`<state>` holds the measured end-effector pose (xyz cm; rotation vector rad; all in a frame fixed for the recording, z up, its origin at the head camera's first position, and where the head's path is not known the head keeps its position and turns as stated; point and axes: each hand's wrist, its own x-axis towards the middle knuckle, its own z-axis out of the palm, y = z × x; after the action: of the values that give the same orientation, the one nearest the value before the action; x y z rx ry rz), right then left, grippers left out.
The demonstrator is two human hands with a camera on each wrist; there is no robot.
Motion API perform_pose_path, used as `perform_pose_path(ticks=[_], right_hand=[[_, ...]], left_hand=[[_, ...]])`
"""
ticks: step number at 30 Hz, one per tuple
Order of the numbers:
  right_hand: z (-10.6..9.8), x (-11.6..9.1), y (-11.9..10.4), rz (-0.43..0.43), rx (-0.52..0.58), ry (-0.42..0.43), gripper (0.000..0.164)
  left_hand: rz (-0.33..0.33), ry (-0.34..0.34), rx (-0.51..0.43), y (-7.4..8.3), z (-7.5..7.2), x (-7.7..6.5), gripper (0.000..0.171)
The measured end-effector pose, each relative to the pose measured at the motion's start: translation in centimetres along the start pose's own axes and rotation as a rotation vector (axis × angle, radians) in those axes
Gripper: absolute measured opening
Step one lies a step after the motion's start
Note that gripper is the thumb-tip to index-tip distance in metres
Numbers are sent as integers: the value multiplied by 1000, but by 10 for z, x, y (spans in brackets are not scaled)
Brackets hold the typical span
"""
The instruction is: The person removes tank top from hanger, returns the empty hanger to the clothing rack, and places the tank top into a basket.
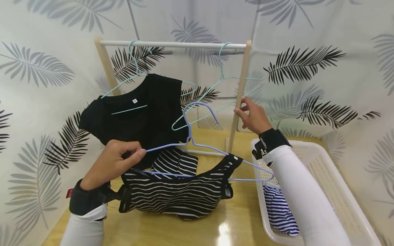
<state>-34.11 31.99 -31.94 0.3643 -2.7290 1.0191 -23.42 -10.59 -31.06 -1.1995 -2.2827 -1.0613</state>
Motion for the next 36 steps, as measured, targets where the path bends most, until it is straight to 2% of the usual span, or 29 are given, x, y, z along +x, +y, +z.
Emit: perform_pose_path(ticks=[5, 11, 18, 31, 36], right_hand=[[-1, 0, 2, -6, 0, 23, 37], [0, 0, 3, -6, -1, -3, 39], [1, -2, 4, -11, -4, 7, 34], [-1, -2, -1, -27, -6, -4, 39], [-5, 0, 0, 7, 31, -49, 44]], left_hand=[[-18, 11, -7, -2, 0, -2, 26], [-23, 18, -12, -5, 1, -7, 27], [-36, 14, -18, -8, 3, -9, 27], [-52, 22, -31, -11, 3, -11, 27], [-45, 22, -26, -12, 3, -11, 26]])
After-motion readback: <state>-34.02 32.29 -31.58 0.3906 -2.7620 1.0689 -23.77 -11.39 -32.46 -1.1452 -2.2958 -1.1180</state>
